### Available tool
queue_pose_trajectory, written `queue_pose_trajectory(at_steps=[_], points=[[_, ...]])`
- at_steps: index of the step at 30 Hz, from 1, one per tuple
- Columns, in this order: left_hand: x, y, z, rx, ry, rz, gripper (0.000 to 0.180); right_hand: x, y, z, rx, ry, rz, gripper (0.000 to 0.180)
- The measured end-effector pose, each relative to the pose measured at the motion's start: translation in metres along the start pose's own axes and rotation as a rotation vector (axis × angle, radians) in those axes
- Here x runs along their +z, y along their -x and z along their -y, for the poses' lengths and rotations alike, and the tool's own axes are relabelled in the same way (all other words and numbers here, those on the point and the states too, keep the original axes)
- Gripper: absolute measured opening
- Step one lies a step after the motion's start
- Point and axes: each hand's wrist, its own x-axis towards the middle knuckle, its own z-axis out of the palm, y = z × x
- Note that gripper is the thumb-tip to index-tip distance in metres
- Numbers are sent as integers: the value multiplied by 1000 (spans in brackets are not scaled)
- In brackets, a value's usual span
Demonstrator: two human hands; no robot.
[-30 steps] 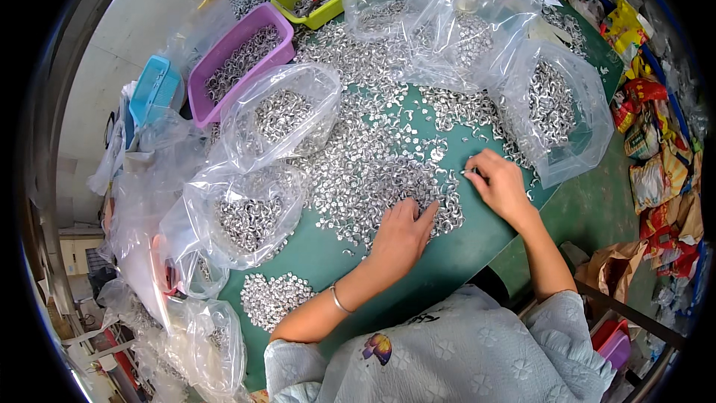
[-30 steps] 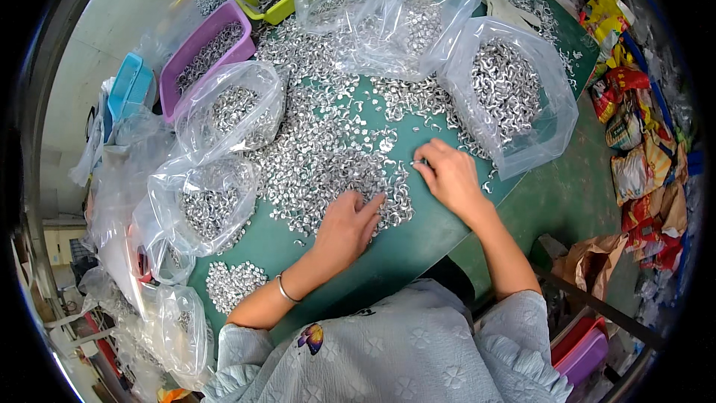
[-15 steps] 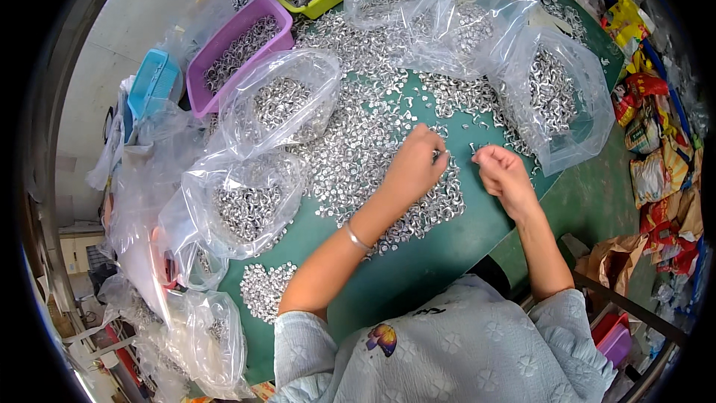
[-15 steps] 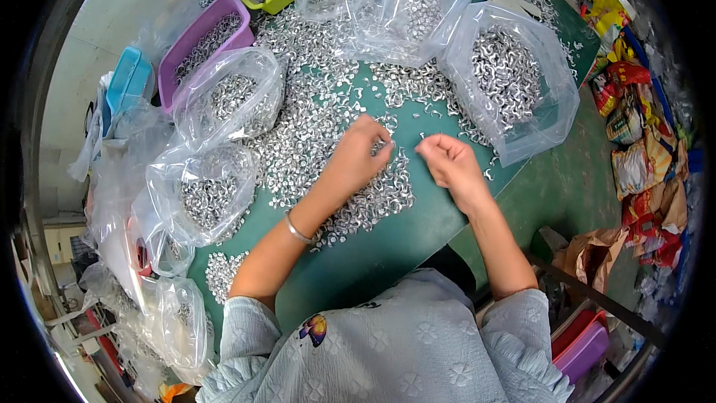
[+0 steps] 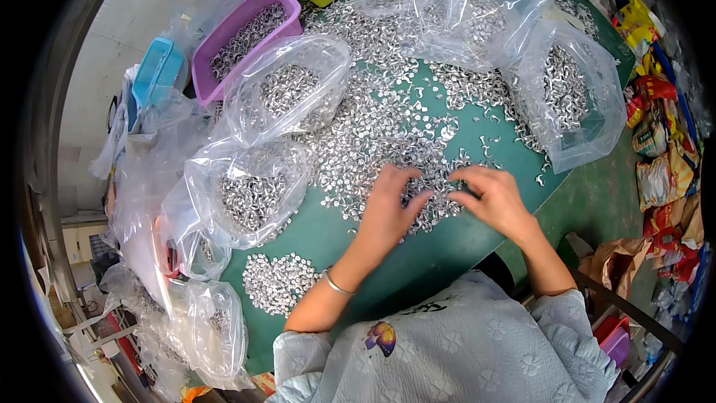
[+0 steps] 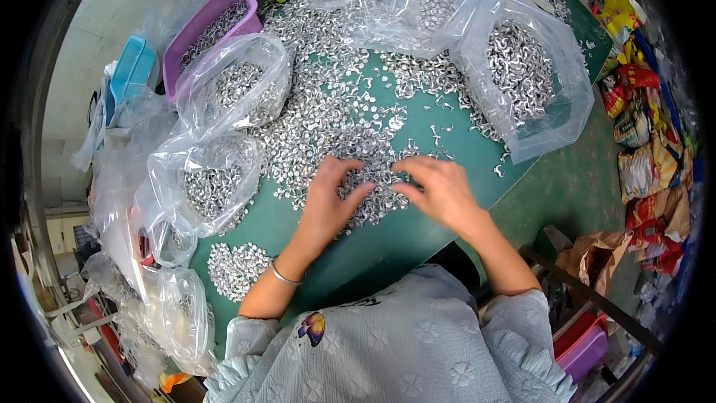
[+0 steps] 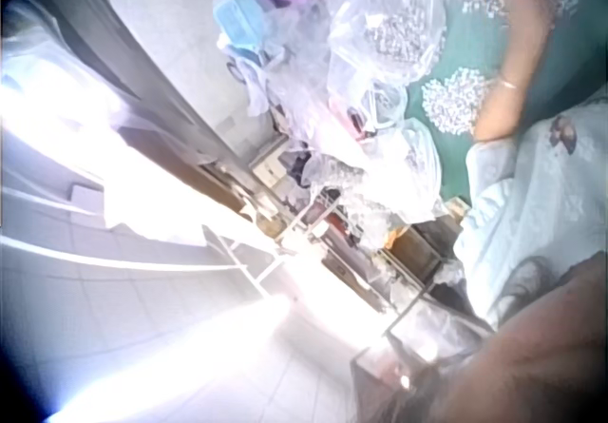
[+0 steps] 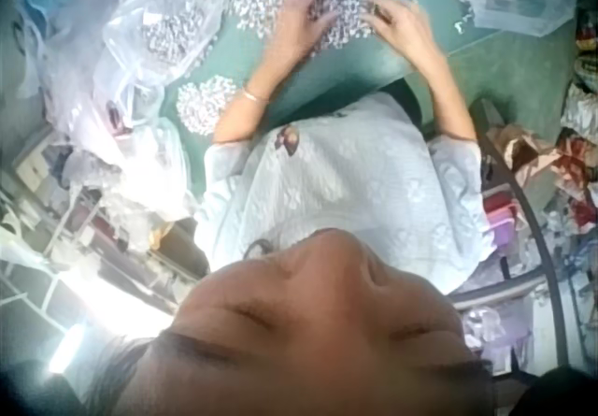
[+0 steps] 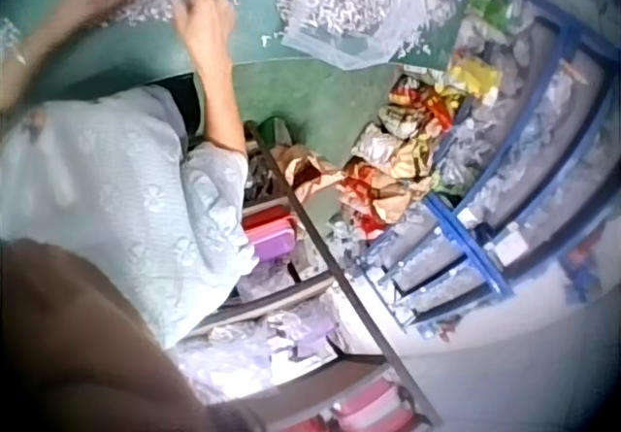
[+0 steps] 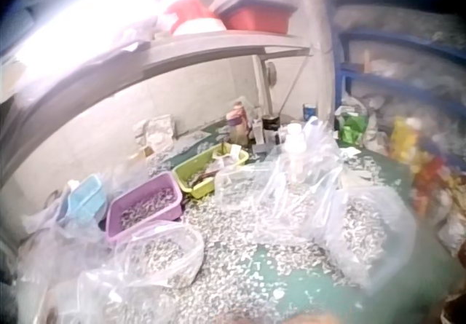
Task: The person sorts small silver-colored metal components by hand on a green table, moving them between piles and into plastic bags.
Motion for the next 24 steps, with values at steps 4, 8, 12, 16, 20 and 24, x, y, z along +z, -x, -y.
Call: queue_pose_trajectory(at_steps=[4, 8, 12, 16, 20, 24], points=[[9, 15, -1, 70, -254, 75, 27, 8, 0, -2, -42, 138, 74, 18], [5, 29, 3, 44, -294, 6, 25, -2, -6, -17, 43, 213, -56, 8], [-1, 54, 11, -30, -258, 35, 26, -13, -11, -13, 188, 164, -97, 10], [-9, 50, 6, -104, -156, -9, 26, -4, -21, -3, 42, 46, -50, 18], [-4, 28, -6, 36, -121, 7, 25, 6, -32, 11, -109, 81, 45, 14], [8, 45, -12, 39, -278, 39, 31, -7, -20, 14, -46, 82, 272, 13]])
